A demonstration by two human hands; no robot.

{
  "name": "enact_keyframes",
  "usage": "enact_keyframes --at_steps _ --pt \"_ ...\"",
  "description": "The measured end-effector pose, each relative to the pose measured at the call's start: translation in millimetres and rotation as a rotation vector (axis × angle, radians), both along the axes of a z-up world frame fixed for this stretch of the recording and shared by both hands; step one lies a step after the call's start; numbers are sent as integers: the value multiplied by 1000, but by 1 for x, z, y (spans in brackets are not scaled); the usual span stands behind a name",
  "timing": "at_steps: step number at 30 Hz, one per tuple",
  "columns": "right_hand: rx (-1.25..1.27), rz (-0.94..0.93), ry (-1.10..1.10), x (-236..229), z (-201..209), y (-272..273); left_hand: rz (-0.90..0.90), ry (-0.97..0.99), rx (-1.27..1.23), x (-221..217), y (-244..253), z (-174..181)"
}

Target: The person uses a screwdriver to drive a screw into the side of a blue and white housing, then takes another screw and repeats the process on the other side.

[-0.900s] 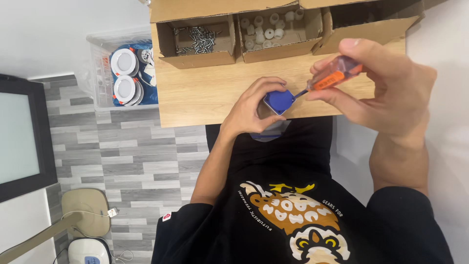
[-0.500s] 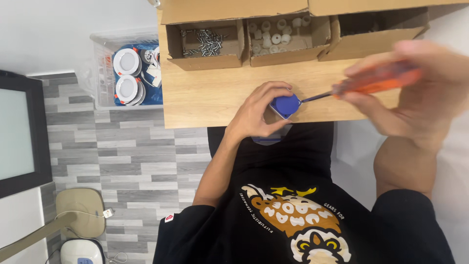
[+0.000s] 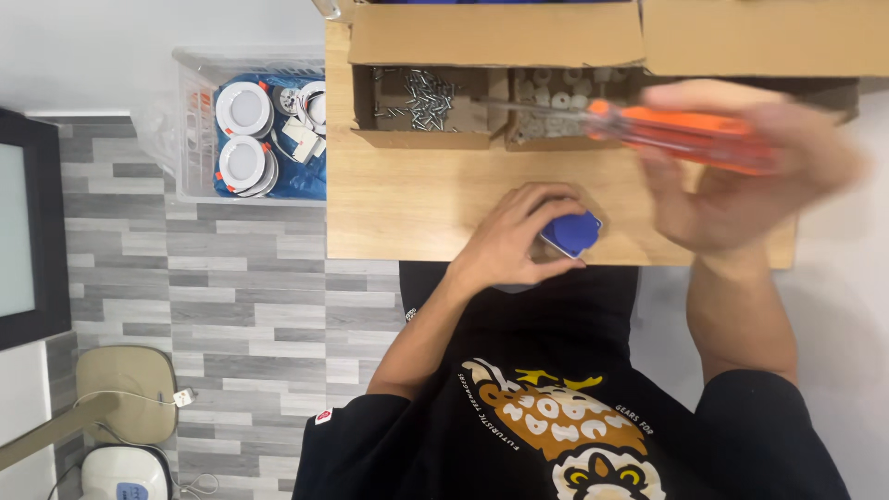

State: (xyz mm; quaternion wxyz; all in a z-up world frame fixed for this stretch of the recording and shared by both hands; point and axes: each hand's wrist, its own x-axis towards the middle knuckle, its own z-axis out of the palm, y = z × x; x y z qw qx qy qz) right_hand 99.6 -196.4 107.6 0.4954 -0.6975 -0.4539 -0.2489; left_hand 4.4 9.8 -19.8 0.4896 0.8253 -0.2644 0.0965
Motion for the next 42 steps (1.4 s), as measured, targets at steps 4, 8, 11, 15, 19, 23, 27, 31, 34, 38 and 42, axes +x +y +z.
enact_keyframes --at_steps 4,8,11,15,19,23,27,31,34,38,42 --pt "-60 90 21 24 -28 30 6 5 -10 1 3 1" --pt "-143 145 115 34 -47 46 15 19 21 2 4 -4" --pt "-166 132 139 38 -52 55 12 6 23 2 5 -5" --pt "-173 150 135 41 -55 59 17 20 42 1 5 -4" --pt "-155 168 81 42 -48 58 18 28 40 2 5 -5" --pt "-55 110 31 27 -35 51 -13 50 26 0 6 -4" --pt "62 -53 -52 6 -20 38 -4 12 -51 -2 7 10" --pt "158 -69 -51 -21 -19 17 31 36 -307 -10 7 7" --pt "254 -261 -113 -39 -35 -10 191 32 -412 -18 12 7" --pt "424 -276 -22 -72 -58 -30 385 -23 -539 -26 26 15" --pt "465 -486 85 -99 -79 -42 428 95 -511 -34 34 40"
